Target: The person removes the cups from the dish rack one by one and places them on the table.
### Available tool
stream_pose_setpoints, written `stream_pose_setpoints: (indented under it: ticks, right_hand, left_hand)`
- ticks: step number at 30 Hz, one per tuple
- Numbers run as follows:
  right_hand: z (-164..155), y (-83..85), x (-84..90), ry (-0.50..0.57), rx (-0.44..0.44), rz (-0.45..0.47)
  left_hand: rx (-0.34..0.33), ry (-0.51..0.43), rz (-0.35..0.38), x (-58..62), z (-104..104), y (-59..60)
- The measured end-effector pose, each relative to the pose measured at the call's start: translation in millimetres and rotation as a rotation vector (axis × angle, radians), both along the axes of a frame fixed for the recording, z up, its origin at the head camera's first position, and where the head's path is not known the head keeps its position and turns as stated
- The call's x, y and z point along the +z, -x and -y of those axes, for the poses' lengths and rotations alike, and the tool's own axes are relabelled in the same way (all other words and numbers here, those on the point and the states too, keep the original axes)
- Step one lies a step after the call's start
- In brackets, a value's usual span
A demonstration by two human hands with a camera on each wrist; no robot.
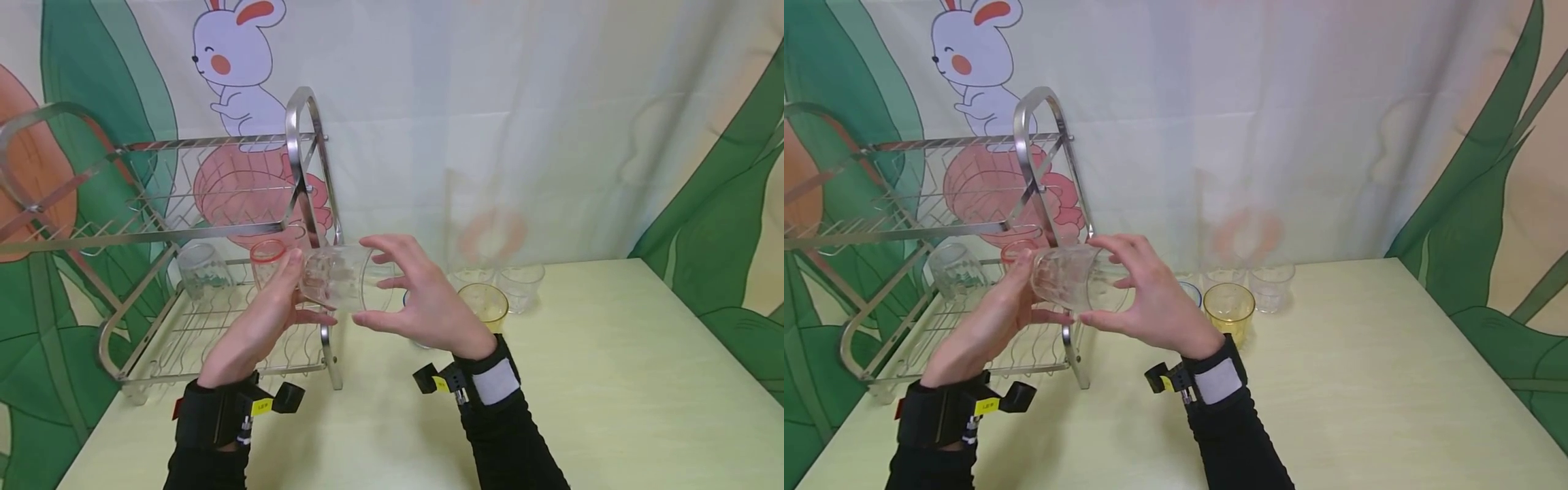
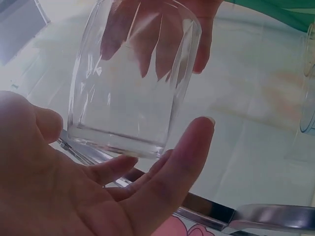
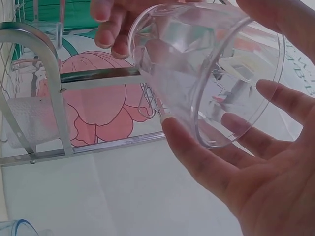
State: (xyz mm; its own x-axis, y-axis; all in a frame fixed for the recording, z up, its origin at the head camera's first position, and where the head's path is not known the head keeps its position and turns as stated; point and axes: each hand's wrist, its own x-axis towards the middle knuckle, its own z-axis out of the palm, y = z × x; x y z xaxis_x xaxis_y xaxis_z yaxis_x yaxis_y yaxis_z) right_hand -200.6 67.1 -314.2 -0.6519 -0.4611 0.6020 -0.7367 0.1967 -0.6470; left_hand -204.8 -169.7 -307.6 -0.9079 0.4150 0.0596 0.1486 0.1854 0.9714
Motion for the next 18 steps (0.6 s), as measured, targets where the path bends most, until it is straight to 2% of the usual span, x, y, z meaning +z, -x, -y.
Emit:
stream_pose_setpoints:
  ticks: [5, 10, 18]
  right_hand:
    - [-6, -1.4, 2.6, 0.005, -0.002, -0.003]
    - [-17, -2.8, 7.0, 0.014, -0.028, -0.001]
    - [-42, -6.0, 13.1, 0.003, -0.14, 0.014]
  left_hand:
    - [0.018, 0.053, -0.027, 1.1, 6, -1.1]
    - [0.079, 0.088, -0.088, 3.7, 17, -0.2]
    - [0.164, 0.134, -0.107, 6.7, 35, 4.5]
